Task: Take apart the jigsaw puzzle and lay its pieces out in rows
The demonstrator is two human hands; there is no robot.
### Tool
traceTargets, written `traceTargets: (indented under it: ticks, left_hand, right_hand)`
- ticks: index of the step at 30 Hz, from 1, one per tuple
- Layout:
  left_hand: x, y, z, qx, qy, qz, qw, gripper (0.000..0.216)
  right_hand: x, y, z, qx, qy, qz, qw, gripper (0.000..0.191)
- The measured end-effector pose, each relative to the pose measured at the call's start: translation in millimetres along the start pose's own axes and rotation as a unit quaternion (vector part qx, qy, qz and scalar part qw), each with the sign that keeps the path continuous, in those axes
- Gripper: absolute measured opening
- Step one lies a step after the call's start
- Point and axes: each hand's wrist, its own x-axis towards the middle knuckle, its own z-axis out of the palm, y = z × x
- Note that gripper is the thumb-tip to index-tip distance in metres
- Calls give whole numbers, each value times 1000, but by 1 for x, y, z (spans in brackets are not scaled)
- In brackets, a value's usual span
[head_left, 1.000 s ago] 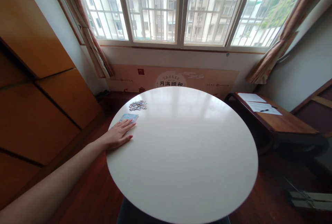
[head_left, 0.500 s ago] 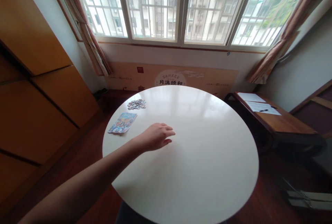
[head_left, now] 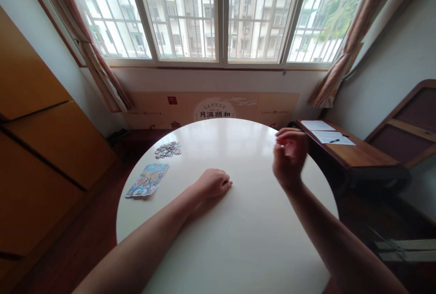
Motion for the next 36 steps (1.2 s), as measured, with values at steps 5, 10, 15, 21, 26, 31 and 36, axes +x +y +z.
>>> traceTargets:
  ticks: [5, 10, 15, 21, 26, 31, 36]
  left_hand:
    - [-4, -5, 0, -71, 23, -41, 996, 35]
    - [-4, -18, 3, -182, 54, -71, 979, 38]
    - [-6, -22, 5, -242, 78, -84, 963, 34]
    - [-7, -21, 5, -252, 84, -88, 960, 32]
    - [-8, -23, 8, -240, 79, -85, 964, 29]
    - [-12, -24, -2, -105, 105, -148, 978, 29]
    - [-25, -48, -33, 30, 137, -319, 937, 41]
  right_hand:
    - [-50, 37, 48, 0, -176, 129, 976, 28]
    - [-80, 53, 63, 17, -252, 188, 949, 29]
    - [-80, 63, 51, 32, -300, 261, 917, 29]
    - [-79, 64, 44, 39, -366, 287, 885, 29]
    - [-79, 56, 45, 30, -390, 284, 876, 26]
    - [-79, 54, 46, 30, -396, 287, 872, 31]
    - [-78, 55, 45, 36, -390, 302, 869, 34]
